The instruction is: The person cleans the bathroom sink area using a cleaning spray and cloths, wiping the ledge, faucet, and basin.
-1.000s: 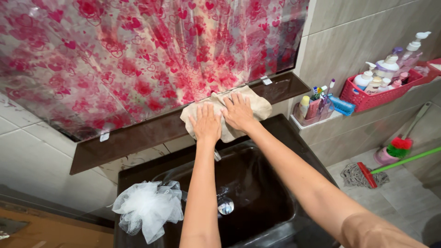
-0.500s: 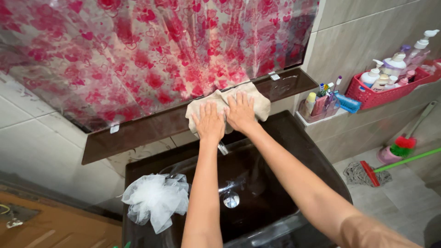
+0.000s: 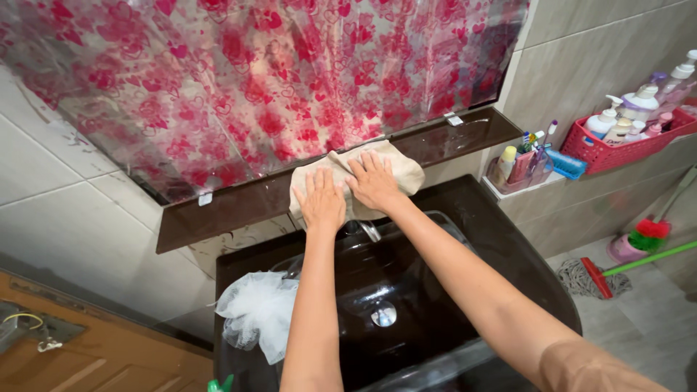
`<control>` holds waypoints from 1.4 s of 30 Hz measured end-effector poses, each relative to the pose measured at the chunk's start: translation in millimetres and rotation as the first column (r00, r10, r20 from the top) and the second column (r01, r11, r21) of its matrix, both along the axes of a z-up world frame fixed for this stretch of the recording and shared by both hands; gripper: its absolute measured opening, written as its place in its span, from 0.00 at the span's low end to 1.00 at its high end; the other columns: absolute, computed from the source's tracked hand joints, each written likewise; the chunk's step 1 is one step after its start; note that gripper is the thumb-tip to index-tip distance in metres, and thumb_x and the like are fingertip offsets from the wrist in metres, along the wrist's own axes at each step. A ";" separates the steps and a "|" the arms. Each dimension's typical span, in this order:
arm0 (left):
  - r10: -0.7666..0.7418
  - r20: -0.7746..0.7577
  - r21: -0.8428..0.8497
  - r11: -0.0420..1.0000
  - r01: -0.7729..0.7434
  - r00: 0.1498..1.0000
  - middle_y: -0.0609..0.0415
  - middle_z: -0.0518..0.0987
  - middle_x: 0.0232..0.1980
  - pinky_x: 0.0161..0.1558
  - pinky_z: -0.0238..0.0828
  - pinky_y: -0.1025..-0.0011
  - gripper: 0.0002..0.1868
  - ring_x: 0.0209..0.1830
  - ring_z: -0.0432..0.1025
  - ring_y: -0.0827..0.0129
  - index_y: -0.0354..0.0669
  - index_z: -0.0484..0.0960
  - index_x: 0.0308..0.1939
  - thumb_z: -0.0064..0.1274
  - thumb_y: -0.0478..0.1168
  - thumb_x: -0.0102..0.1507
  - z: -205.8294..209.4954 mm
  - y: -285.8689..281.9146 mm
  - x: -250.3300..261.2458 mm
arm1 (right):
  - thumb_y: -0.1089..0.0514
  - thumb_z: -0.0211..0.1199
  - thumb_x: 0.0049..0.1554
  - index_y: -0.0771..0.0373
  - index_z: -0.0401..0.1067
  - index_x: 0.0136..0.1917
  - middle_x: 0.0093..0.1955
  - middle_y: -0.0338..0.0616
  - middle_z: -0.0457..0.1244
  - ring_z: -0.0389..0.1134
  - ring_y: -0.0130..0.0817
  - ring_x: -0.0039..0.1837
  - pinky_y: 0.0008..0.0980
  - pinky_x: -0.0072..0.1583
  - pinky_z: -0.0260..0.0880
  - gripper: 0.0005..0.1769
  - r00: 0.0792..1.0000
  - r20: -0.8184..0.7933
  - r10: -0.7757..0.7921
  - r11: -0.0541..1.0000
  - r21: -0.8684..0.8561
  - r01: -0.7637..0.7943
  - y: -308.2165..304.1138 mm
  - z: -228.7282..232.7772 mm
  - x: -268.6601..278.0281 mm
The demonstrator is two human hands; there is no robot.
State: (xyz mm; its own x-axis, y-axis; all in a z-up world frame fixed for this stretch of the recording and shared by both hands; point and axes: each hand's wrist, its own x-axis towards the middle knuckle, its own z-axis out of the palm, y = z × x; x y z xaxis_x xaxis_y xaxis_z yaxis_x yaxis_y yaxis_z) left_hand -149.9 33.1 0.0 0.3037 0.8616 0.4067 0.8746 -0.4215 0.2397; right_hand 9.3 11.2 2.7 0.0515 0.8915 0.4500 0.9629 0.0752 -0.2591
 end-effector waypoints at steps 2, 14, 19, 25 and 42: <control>-0.009 -0.001 -0.030 0.999 0.009 1.000 0.56 0.56 0.81 0.76 0.30 0.38 0.30 0.82 0.46 0.56 0.52 0.61 0.76 0.35 0.53 0.70 1.6 10.5 -2.4 | 0.37 0.49 0.62 0.54 0.58 0.76 0.80 0.60 0.47 0.43 0.61 0.81 0.69 0.74 0.37 0.34 1.000 0.012 -0.028 0.999 0.020 0.028 9.5 -2.6 -3.7; -0.019 -0.015 -0.017 1.000 0.019 1.000 0.57 0.54 0.82 0.75 0.28 0.38 0.31 0.83 0.44 0.58 0.52 0.60 0.77 0.33 0.54 0.70 -2.2 30.0 -5.4 | 0.35 0.45 0.62 0.54 0.55 0.79 0.82 0.60 0.45 0.39 0.60 0.83 0.68 0.76 0.31 0.38 0.990 0.011 -0.139 0.990 0.009 0.139 32.7 -8.4 -15.3; -0.019 0.018 -0.013 1.000 0.019 1.000 0.56 0.55 0.82 0.76 0.29 0.38 0.31 0.83 0.44 0.57 0.51 0.61 0.77 0.34 0.54 0.71 0.5 21.2 -11.7 | 0.36 0.46 0.63 0.57 0.56 0.78 0.81 0.62 0.45 0.41 0.61 0.82 0.68 0.76 0.33 0.37 0.986 0.028 -0.162 0.986 0.052 0.160 24.8 -12.6 -27.2; -0.030 0.051 0.012 0.999 0.029 0.998 0.53 0.57 0.81 0.75 0.29 0.39 0.31 0.82 0.45 0.56 0.48 0.63 0.76 0.37 0.53 0.69 -2.6 1.8 -45.4 | 0.40 0.46 0.65 0.58 0.58 0.77 0.80 0.63 0.47 0.43 0.63 0.81 0.68 0.76 0.36 0.34 0.985 0.072 -0.155 0.985 0.092 0.149 -0.9 -18.9 -63.0; -0.008 0.037 -0.004 1.000 0.008 0.999 0.54 0.56 0.81 0.75 0.30 0.38 0.33 0.81 0.46 0.57 0.48 0.60 0.77 0.39 0.55 0.69 -5.1 40.5 -64.1 | 0.34 0.45 0.63 0.50 0.57 0.78 0.81 0.55 0.48 0.43 0.57 0.82 0.68 0.75 0.39 0.35 0.997 0.057 -0.043 0.999 -0.029 0.045 26.7 5.5 -67.9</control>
State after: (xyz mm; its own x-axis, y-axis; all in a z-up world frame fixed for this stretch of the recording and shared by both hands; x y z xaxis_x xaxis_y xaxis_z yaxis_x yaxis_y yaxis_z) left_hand -214.0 73.6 -5.1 0.2954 0.8610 0.4139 0.8617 -0.4273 0.2738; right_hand -58.6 37.9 8.1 0.0660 0.9023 0.4260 0.9782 0.0256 -0.2059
